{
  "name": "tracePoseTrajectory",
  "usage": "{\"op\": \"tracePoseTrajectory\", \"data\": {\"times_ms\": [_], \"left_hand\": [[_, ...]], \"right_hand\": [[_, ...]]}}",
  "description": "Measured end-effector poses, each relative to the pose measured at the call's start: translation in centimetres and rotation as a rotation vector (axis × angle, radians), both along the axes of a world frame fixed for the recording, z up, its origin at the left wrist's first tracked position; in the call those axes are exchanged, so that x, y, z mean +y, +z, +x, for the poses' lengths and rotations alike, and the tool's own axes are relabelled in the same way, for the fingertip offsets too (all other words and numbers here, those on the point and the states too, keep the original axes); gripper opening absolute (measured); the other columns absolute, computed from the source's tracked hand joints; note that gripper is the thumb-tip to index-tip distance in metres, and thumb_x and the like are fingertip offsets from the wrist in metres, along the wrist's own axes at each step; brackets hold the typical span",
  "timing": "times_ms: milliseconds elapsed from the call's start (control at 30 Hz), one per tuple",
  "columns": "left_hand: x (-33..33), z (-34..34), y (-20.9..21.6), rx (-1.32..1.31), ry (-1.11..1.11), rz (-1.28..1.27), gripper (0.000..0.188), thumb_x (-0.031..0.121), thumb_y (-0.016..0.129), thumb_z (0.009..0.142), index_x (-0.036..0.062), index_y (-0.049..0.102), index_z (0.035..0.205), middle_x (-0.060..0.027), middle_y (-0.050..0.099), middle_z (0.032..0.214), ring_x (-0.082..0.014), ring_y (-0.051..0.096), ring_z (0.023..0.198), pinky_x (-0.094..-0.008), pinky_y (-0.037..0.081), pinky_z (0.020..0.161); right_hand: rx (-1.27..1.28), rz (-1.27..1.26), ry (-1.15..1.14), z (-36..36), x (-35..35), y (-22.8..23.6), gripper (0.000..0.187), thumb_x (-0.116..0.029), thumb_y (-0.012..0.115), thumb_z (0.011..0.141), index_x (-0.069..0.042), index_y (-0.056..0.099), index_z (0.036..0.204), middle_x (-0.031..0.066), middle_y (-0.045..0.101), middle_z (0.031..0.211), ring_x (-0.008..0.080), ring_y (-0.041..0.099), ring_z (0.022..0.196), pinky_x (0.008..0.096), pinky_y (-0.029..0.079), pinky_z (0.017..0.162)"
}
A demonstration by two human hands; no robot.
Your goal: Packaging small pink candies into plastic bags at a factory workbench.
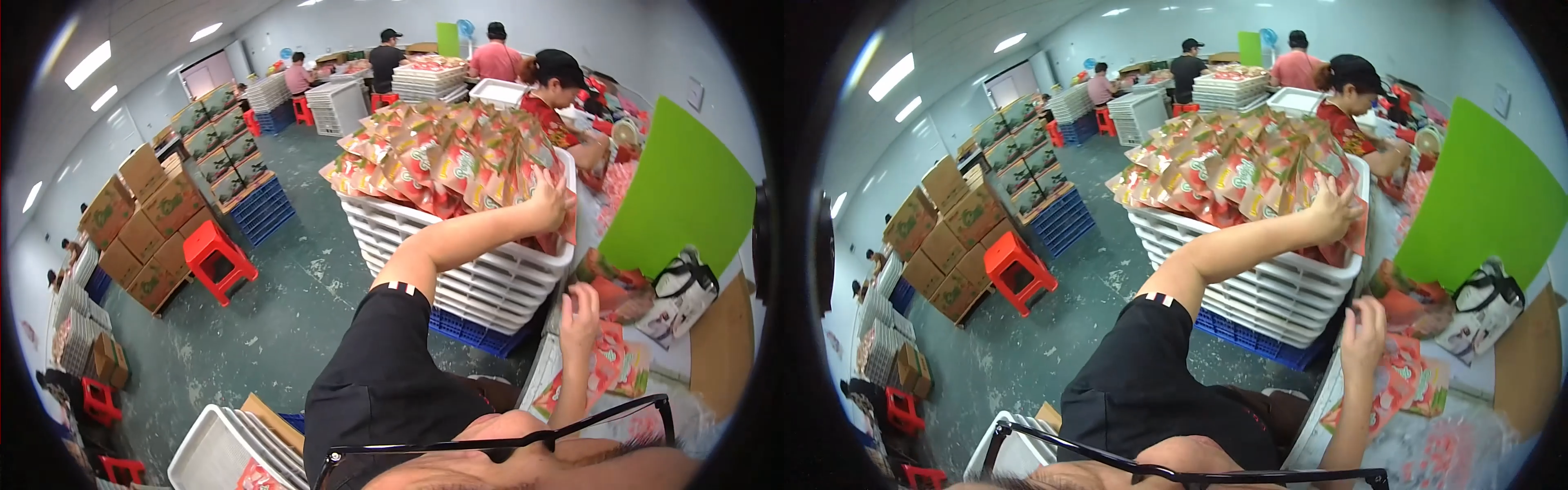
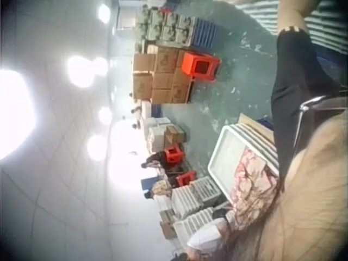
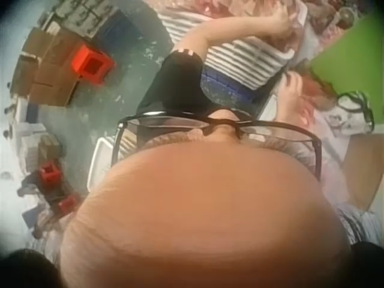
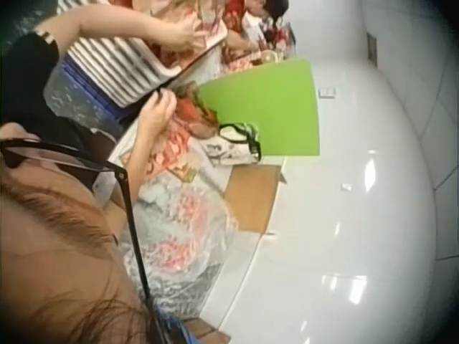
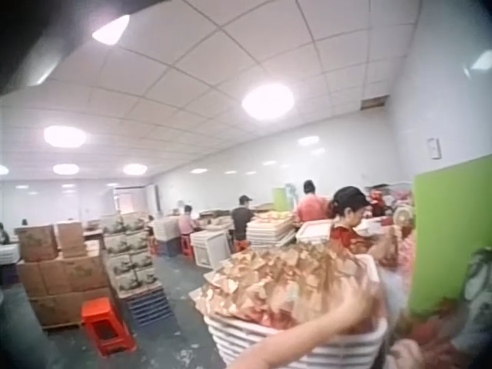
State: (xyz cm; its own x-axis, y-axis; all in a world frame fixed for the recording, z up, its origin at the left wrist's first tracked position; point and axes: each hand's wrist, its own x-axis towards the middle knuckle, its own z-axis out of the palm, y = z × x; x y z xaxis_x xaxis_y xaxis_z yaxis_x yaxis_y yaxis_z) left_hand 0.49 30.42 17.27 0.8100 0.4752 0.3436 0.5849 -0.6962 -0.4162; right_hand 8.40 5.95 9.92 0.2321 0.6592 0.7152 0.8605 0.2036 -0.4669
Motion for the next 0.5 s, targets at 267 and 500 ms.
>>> {"op": "tracePoseTrajectory", "data": {"times_ms": [267,500], "left_hand": [[0.6,-2.1,3.3,0.362,0.083,0.120,0.054,0.047,0.060,0.088,0.0046,0.070,0.119,-0.0214,0.062,0.127,-0.0447,0.050,0.126,-0.0724,0.018,0.111],[0.6,-0.1,-3.0,-0.074,0.163,0.185,0.070,0.052,0.053,0.087,0.0035,0.056,0.137,-0.0307,0.045,0.142,-0.0558,0.033,0.136,-0.0826,0.012,0.104]], "right_hand": [[-0.199,-0.103,0.134,-1.4,8.9,0.7,0.038,-0.014,0.074,0.080,-0.005,0.060,0.114,0.0142,0.058,0.120,0.0349,0.054,0.114,0.0437,0.040,0.099],[-0.098,0.020,0.111,-1.9,9.8,-0.5,0.034,-0.015,0.077,0.077,-0.004,0.059,0.103,0.0146,0.057,0.107,0.0354,0.055,0.105,0.0440,0.039,0.094]]}}
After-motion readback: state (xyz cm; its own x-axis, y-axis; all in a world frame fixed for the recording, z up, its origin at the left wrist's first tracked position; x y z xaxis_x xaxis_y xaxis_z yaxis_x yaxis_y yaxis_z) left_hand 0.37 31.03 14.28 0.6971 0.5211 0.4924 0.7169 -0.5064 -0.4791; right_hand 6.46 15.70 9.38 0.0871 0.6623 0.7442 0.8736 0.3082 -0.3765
